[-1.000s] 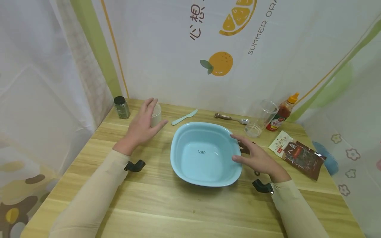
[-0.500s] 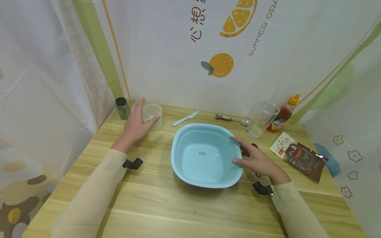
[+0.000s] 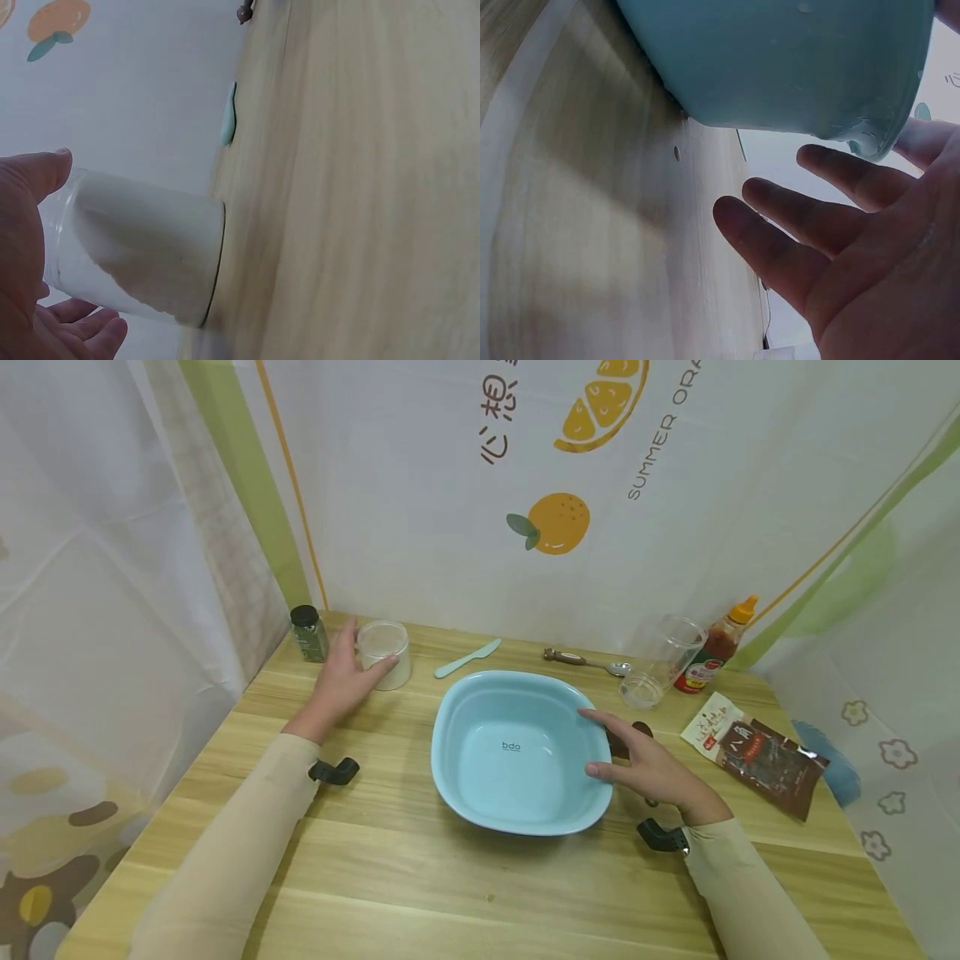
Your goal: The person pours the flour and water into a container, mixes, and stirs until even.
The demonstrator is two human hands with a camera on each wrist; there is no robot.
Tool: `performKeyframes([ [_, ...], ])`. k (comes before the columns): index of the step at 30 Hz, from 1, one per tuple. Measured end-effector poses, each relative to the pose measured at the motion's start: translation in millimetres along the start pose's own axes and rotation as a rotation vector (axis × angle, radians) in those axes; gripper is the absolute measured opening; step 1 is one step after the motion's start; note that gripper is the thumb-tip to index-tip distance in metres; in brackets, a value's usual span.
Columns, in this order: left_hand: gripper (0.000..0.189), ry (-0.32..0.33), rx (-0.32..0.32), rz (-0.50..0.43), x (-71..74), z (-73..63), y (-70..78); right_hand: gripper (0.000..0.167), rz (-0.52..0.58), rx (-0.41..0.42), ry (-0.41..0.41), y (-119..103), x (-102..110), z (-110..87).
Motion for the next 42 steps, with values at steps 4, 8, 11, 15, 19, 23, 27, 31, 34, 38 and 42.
performKeyframes([
  [4,0.111,-0.012,0.008,-0.026,-3.4,1.5,-6.5,0.081,-0.002,-0.005,-0.001,1,-1,-0.1],
  [8,0.110,-0.009,0.010,-0.042,-7.6,4.3,-13.4,0.080,-0.007,-0.011,0.004,2,-1,-0.3],
  [11,0.107,-0.007,0.018,-0.060,-11.1,7.4,-17.8,0.080,-0.009,-0.013,0.007,2,-1,-0.5],
  [15,0.103,-0.007,0.019,-0.078,-14.3,11.0,-19.4,0.079,-0.011,-0.015,0.008,2,0,-0.5],
  [19,0.100,-0.011,0.022,-0.103,-15.3,12.4,-18.4,0.079,-0.007,-0.015,0.009,3,0,-0.2],
  [23,0.101,-0.027,0.039,-0.117,-15.7,13.0,-18.9,0.080,0.009,-0.017,0.004,3,0,0.1],
  [27,0.104,-0.047,0.051,-0.114,-16.3,14.4,-22.4,0.080,0.000,-0.016,0.005,2,0,0.0],
  [31,0.104,-0.068,0.048,-0.115,-16.8,16.6,-25.5,0.079,-0.004,-0.010,0.005,2,0,0.6],
  [34,0.104,-0.079,0.043,-0.119,-17.0,17.8,-25.9,0.079,0.003,-0.013,0.003,2,0,0.7],
  [38,0.104,-0.081,0.042,-0.121,-17.8,19.1,-26.5,0.079,0.001,-0.026,0.004,1,1,0.3],
  [42,0.103,-0.074,0.046,-0.124,-19.6,19.6,-28.6,0.079,0.000,-0.027,0.003,1,1,0.7],
])
Point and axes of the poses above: each hand's wrist, its own z-axis towards the middle knuckle, its own x-axis out of the back of the hand, y = z × x, the point moved 3 cm from there along z, towards the middle knuckle, and after that the axes turned 6 degrees about z, right-handed, at the moved point
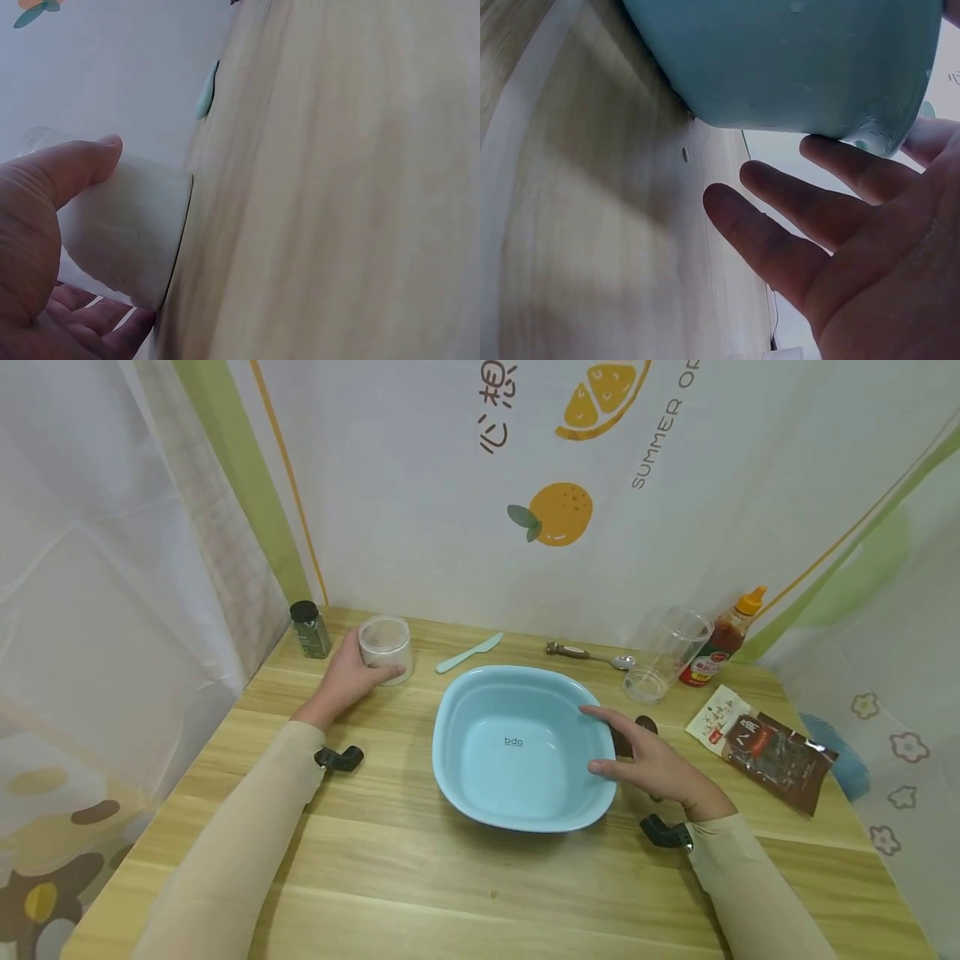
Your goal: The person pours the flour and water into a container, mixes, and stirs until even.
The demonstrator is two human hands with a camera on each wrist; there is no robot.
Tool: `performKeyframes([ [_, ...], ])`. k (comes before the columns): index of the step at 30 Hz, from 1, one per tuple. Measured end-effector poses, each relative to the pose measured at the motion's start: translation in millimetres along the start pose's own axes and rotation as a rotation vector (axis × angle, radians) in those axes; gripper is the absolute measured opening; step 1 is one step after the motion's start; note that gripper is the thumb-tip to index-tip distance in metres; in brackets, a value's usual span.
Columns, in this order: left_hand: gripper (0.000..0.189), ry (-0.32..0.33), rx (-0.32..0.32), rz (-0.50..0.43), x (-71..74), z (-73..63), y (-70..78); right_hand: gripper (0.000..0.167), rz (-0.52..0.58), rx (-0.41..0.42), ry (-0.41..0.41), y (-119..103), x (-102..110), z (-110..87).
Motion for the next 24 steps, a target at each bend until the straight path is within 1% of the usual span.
performKeyframes([
  [8,0.101,-0.002,-0.005,0.017,-2.8,-1.3,1.8,0.080,0.041,0.006,-0.017,3,0,0.8],
  [13,0.101,-0.007,-0.009,0.032,-3.8,-2.1,6.9,0.081,0.022,-0.006,-0.013,2,1,-0.4],
  [19,0.099,0.008,-0.033,0.003,-5.1,-4.4,22.9,0.081,0.022,-0.015,-0.009,2,1,-1.4],
  [22,0.097,0.014,-0.045,-0.015,-6.0,-7.2,35.4,0.081,0.023,-0.020,-0.010,2,1,-1.4],
  [24,0.096,0.019,-0.065,-0.029,-6.6,-9.1,44.7,0.081,0.024,-0.023,-0.009,2,1,-1.4],
])
Point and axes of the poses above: each hand's wrist, its own z-axis towards the middle knuckle, its own x-axis out of the back of the hand, y = z × x, the point moved 3 cm from there along z, towards the middle knuckle, and after that the axes turned 6 degrees about z, right-handed, at the moved point
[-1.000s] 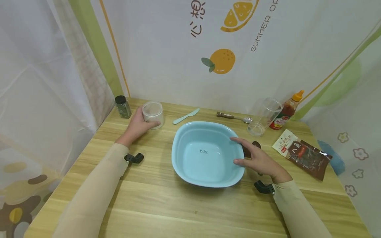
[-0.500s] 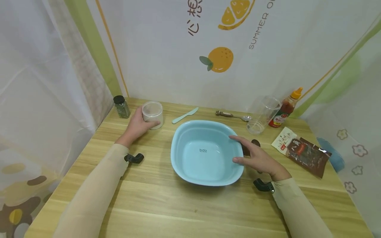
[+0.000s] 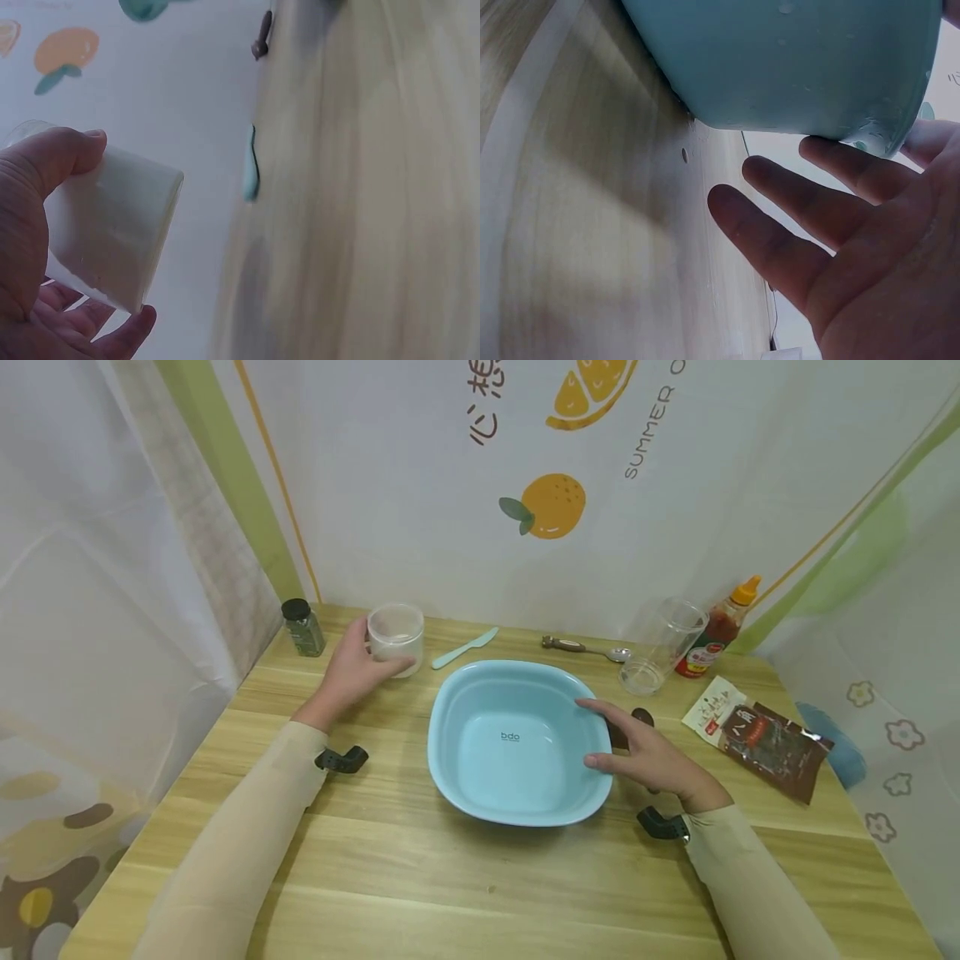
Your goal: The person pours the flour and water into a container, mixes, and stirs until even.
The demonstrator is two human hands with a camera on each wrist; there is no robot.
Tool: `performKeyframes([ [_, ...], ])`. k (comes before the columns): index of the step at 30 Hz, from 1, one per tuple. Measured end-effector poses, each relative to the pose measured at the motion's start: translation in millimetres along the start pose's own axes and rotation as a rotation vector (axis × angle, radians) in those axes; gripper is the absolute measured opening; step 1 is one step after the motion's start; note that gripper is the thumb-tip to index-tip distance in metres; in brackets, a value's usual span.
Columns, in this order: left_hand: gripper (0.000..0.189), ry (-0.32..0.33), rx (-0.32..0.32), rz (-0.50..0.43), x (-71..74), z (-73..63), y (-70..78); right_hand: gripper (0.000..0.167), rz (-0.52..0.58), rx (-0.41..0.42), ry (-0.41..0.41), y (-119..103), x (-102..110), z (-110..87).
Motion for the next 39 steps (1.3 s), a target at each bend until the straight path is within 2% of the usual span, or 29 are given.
performKeyframes([
  [8,0.097,0.021,-0.113,-0.008,-4.5,-5.6,36.8,0.081,-0.006,-0.008,0.002,0,0,-0.1],
  [14,0.098,0.040,-0.224,0.029,-6.6,-8.5,57.5,0.081,-0.008,-0.005,0.001,0,0,0.2],
  [19,0.097,0.037,-0.286,0.051,-10.6,-11.7,73.1,0.081,0.000,-0.002,0.004,1,0,0.4],
  [28,0.097,0.040,-0.359,0.098,-15.9,-14.8,89.8,0.082,0.000,0.006,0.017,1,0,0.7],
  [39,0.097,0.046,-0.365,0.099,-17.8,-14.2,88.8,0.084,0.031,0.005,0.024,-2,-3,1.6],
])
Point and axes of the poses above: each hand's wrist, its own z-axis towards the middle knuckle, its own x-axis out of the back of the hand, y = z × x, the point moved 3 cm from there along z, towards the middle knuckle, and after that the axes turned 6 degrees about z, right-handed, at the moved point
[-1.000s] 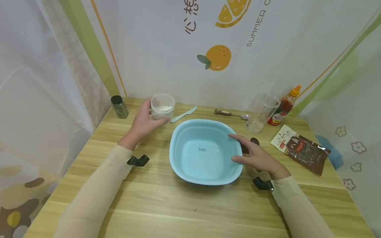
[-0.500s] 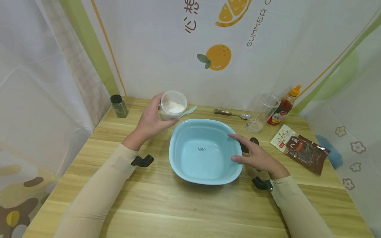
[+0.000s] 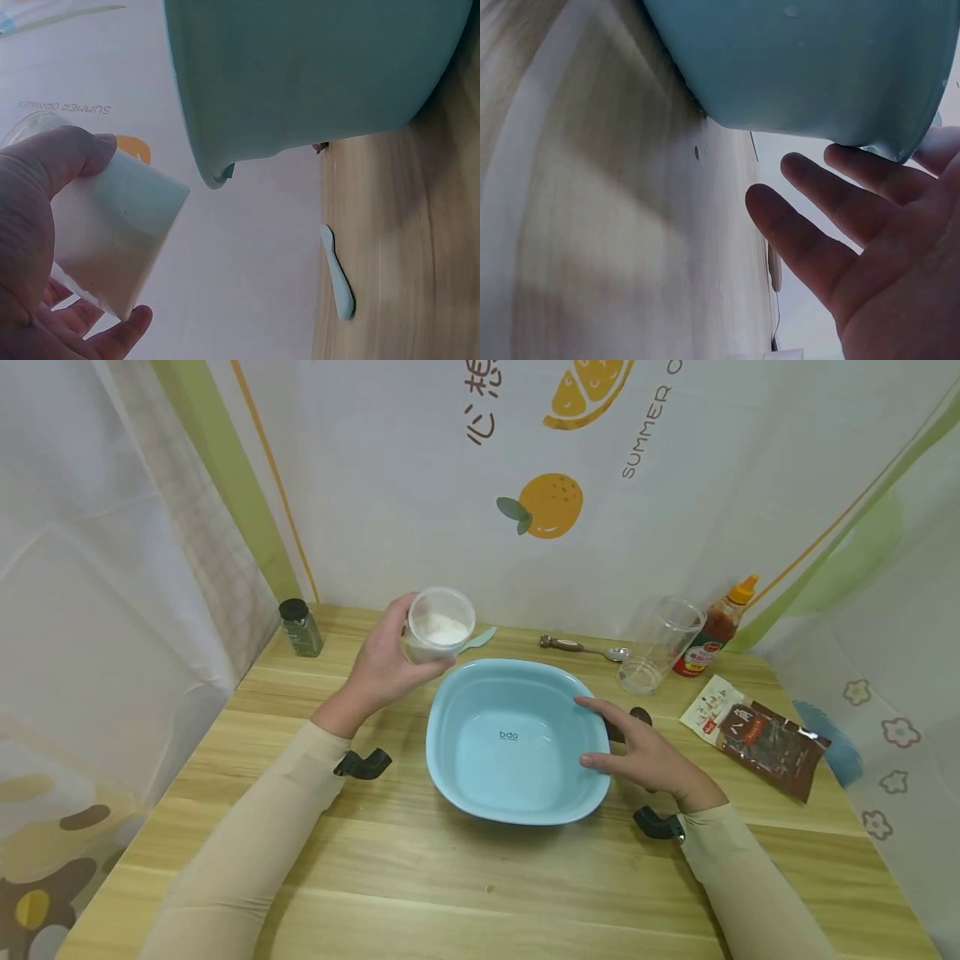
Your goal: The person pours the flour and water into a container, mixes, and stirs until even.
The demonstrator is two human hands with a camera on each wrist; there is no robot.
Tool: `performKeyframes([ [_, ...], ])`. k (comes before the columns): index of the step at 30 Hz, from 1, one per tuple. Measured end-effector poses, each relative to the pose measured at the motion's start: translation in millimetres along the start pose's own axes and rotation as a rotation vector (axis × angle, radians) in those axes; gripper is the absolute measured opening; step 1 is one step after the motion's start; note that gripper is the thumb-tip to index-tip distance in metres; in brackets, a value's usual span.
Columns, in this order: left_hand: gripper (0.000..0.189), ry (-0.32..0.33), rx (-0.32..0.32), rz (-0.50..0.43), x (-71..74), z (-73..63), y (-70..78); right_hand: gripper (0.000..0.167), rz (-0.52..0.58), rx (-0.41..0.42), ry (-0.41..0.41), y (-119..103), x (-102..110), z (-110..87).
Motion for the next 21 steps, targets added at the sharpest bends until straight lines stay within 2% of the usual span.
performKeyframes([
  [8,0.097,0.000,0.000,0.009,0.0,-1.0,0.0,0.084,-0.014,0.021,0.008,0,0,1.9],
  [13,0.096,0.000,-0.031,-0.007,-0.9,-1.4,3.4,0.084,-0.006,0.025,0.007,0,0,2.1],
  [17,0.095,0.011,-0.109,0.015,-2.3,-0.9,8.8,0.085,0.003,0.024,0.008,0,0,1.8],
  [21,0.094,0.027,-0.234,0.074,-4.5,0.2,16.1,0.085,0.019,0.018,0.006,0,-1,1.6],
])
Point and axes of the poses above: each hand's wrist, its own z-axis towards the middle knuckle, its own x-axis out of the back of the hand, y = z × x, the point moved 3 cm from there along z, towards the middle knuckle, and after that the axes turned 6 degrees about z, right-handed, at the moved point
